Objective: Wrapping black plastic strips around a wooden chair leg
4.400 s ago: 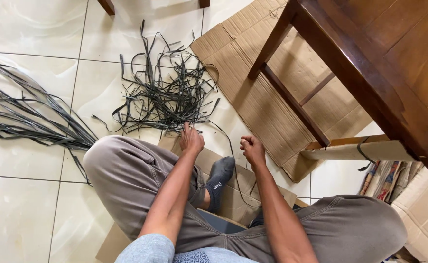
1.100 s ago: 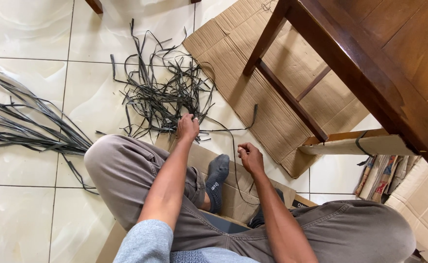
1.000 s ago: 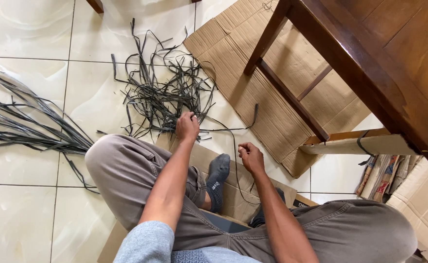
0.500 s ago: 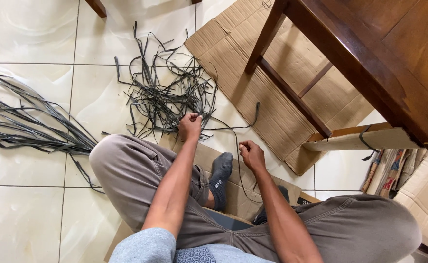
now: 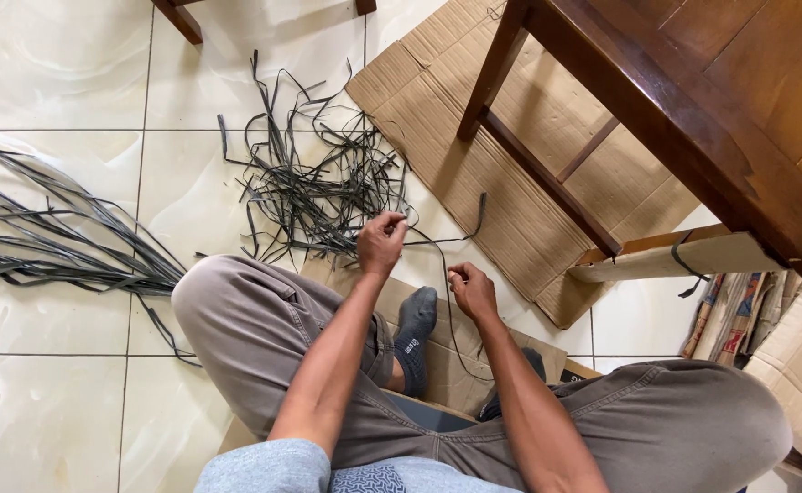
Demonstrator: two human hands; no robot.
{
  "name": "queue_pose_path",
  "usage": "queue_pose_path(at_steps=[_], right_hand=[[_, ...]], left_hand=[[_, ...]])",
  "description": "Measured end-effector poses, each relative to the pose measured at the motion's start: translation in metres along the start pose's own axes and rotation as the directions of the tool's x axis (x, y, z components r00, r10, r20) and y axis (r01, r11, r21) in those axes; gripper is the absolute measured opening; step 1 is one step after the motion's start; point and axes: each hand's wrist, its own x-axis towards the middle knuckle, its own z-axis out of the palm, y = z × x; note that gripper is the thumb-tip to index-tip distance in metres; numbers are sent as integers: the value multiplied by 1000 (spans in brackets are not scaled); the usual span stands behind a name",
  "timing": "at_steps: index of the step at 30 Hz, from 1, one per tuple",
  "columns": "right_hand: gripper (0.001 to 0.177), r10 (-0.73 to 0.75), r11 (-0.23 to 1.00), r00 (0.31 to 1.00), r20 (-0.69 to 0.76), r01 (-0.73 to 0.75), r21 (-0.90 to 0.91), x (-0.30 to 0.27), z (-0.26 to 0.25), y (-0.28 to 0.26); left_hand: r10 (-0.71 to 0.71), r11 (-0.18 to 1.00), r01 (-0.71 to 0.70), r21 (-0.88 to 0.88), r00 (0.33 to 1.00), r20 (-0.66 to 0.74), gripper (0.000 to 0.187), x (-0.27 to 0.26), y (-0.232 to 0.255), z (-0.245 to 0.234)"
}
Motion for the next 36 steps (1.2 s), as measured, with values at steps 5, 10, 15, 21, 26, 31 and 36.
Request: queue_pose_path(at_steps=[5,10,15,21,26,31,36], right_hand=[[26,5,984,1000,0,-5,177,0,3,-6],[32,34,863,999,-4,-28,505,-11,-1,-37],[23,147,764,989,-8,-108,636,-7,-6,-34],[15,165,681,983,-74,-59,730,0,-18,-27],[19,126,632,986,-111,7,775,6,-18,-25],[19,55,669,988,-146,73,739,2,-11,-36],[16,-139,779,969,-204,234,582,-4,-10,-40]], left_hand=[[121,990,-131,43,975,184,11,-16,0,11],[179,969,-230,88,904,387,11,-33,6,13],[157,963,-254,91,802,577,12,-39,25,8],[-40,944,-128,303,869,492,15,-34,-33,18],[-128,906,83,414,988,83,28,-26,-63,20],[-56,949,70,309,997,-53,47,-22,-3,12],[-43,991,87,-97,922,386,26,-32,50,21]])
